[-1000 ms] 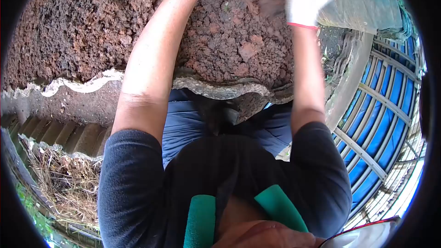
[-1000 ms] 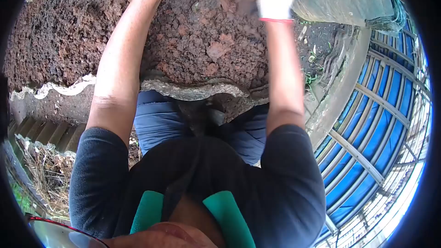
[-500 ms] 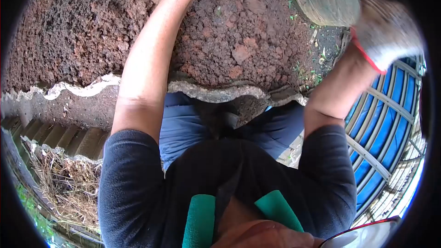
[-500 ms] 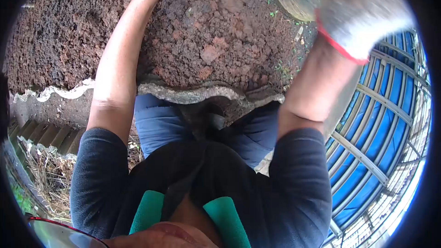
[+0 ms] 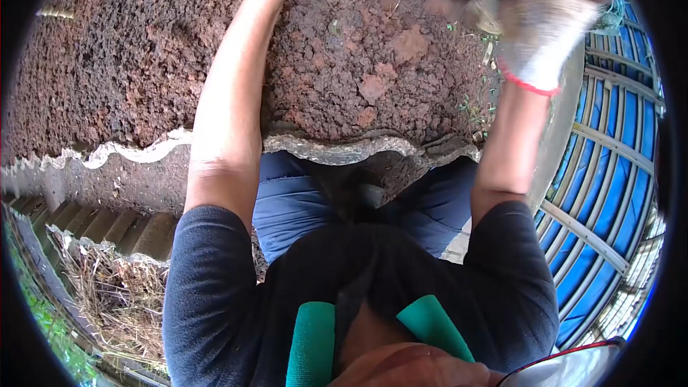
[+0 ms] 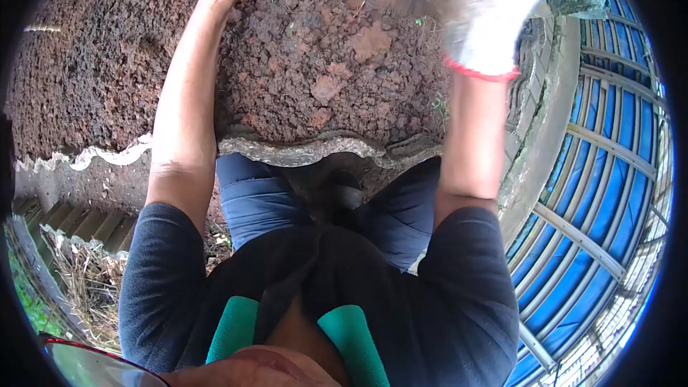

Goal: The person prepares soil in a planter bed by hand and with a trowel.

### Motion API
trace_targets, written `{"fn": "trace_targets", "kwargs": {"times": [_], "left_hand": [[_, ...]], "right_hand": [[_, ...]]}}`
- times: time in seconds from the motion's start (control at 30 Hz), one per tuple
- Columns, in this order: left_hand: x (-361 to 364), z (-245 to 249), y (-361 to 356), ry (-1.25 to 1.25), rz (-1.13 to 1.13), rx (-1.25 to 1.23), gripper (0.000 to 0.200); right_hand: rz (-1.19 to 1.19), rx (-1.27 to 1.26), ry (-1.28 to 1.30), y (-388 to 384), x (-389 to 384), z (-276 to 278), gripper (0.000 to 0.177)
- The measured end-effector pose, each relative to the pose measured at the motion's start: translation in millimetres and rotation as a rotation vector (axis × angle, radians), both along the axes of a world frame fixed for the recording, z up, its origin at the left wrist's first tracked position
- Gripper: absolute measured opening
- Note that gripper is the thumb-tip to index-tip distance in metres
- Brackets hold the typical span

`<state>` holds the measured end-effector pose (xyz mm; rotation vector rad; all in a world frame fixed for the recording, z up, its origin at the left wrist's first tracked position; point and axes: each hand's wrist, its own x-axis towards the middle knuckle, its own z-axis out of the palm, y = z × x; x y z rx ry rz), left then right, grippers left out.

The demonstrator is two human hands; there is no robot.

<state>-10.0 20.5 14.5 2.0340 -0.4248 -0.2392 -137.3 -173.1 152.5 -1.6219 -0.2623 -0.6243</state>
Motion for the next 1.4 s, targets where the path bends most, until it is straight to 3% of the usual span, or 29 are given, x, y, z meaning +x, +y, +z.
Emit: {"fn": "trace_targets", "kwargs": {"times": [0.1,0.2,0.23,0.27,0.3,0.37,0.4,0.47,0.57,0.63,0.7,0.8,0.83,0.87,0.9,0.97,1.03,1.07,1.17,1.3,1.4], "left_hand": [[-3.9,13.6,4.0,0.118,-0.021,-0.145,0.028],[-1.7,4.7,0.4,0.059,-0.039,-0.088,0.026],[-0.8,2.3,0.2,0.028,-0.012,-0.043,0.026],[1.5,2.2,1.6,-0.166,-0.004,-0.021,0.026],[-5.1,-2.1,7.6,-0.129,-0.010,0.004,0.026],[0.0,1.2,3.6,-0.096,0.004,-0.019,0.026],[0.6,-5.1,-0.3,-0.013,0.001,-0.142,0.027],[2.2,-8.3,-1.7,-0.111,0.005,-0.059,0.028],[4.1,-7.5,1.5,-0.141,-0.001,-0.007,0.028],[0.5,-4.7,-0.6,-0.129,0.012,0.022,0.028],[-2.2,-4.8,-3.8,-0.192,0.032,0.033,0.028],[-1.7,-6.0,-5.8,-0.272,0.070,0.066,0.028],[-0.8,-5.2,-5.4,-0.208,0.052,0.036,0.028],[-3.5,-3.4,-5.3,-0.131,0.034,0.002,0.028],[-4.2,-0.7,-4.6,-0.066,0.033,-0.039,0.028],[-12.9,0.9,-1.6,-0.112,0.042,-0.005,0.028],[-6.7,0.9,-2.5,-0.091,0.032,-0.033,0.028],[-12.6,12.6,-3.1,-0.054,0.051,0.025,0.026],[-13.6,5.7,-7.3,-0.330,0.161,0.127,0.026],[-10.1,12.8,-3.0,-0.276,0.083,0.103,0.027],[-6.0,8.8,-5.7,-0.310,0.107,0.080,0.025]], "right_hand": [[-0.081,0.024,-0.094,-8.2,35.3,-7.5,0.014],[-0.404,-0.059,0.010,-36.2,111.3,-177.5,0.015],[-0.448,-0.134,0.146,-38.6,123.0,-211.9,0.016],[-0.442,-0.228,0.296,-40.2,136.3,-225.1,0.016],[-0.431,-0.136,0.275,-18.6,123.8,-202.9,0.016],[-0.569,-0.440,0.549,-2.1,87.0,-156.9,0.015],[-0.478,-0.368,0.314,-13.7,74.7,-181.6,0.013],[-0.339,-0.213,0.157,-22.7,44.2,-177.6,0.014],[-0.258,-0.074,0.402,-5.6,-14.6,-74.5,0.015],[-0.235,-0.020,0.209,-6.8,-17.6,-30.9,0.015],[0.132,0.169,0.031,-13.4,-5.4,1.1,0.014],[-0.203,0.124,-0.106,4.0,37.0,-32.0,0.011],[-0.274,0.154,-0.215,-13.9,79.2,-112.3,0.012],[-0.357,0.266,-0.100,-34.1,94.6,-213.4,0.019],[-0.365,0.457,0.147,-35.0,94.3,-209.2,0.024],[-0.251,0.321,0.159,-34.3,86.0,-210.7,0.027],[-0.182,0.121,0.255,-23.6,60.7,-160.9,0.029],[-0.274,-0.107,0.252,-30.2,47.5,-156.0,0.027],[-0.178,0.401,0.027,-2.5,26.9,-127.7,0.024],[-0.510,-0.117,-0.071,-1.5,48.4,-129.6,0.026],[-0.293,0.091,-0.104,-1.6,68.1,-117.5,0.022]]}}
